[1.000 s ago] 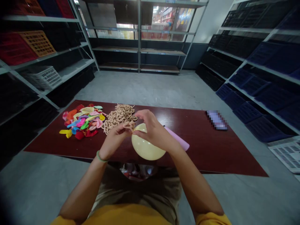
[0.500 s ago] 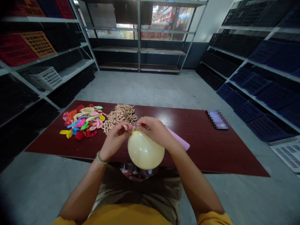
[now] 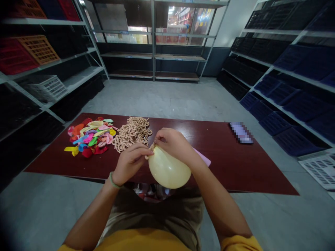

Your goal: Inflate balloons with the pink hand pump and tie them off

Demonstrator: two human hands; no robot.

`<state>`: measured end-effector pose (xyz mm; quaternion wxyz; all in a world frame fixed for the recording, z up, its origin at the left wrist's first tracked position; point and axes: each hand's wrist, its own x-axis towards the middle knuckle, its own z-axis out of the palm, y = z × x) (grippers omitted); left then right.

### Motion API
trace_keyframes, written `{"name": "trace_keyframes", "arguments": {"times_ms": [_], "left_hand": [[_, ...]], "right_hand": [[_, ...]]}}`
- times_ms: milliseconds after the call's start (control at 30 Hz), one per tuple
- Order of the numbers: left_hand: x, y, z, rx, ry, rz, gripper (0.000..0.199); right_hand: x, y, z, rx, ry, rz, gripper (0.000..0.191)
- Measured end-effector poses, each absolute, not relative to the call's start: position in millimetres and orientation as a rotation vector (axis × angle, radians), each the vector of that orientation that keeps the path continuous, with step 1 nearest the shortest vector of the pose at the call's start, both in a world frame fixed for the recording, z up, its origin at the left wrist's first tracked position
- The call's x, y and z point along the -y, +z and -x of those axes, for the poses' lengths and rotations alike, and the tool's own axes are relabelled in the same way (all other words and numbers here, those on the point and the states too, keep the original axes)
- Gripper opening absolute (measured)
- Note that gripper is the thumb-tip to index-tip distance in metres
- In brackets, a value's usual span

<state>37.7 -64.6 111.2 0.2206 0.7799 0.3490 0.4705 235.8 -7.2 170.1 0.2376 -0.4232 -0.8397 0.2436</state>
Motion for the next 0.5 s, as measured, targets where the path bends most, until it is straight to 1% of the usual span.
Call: {"name": "trace_keyframes", "arguments": {"times_ms": [133,200,300,433,500], "left_hand": [[71.8,112.9,-41.9,-1.120,1.307,-2.257,0.024],[73.4,111.4,-43.4,-1.203,1.337,-2.212,0.023],[72.8,106.1,-44.3,-1.298,1.393,-2.006,0.019],[69.5,99.9,-44.4,-1.333,1.426,-1.747,0.032],[69.1,99.5,-44.8,-1.303,1.400,-1.734,0.032]], "right_hand": [[11.1,167.6,-232.0,2.317,0.469,1.212,0.013],[12.9,166.5,-230.6,2.283,0.433,1.225,0.013],[13.4,164.3,-230.5,2.225,0.526,1.175,0.011],[11.1,159.1,-232.4,2.187,0.640,1.127,0.009],[10.3,156.4,-232.8,2.184,0.643,1.126,0.009]]}}
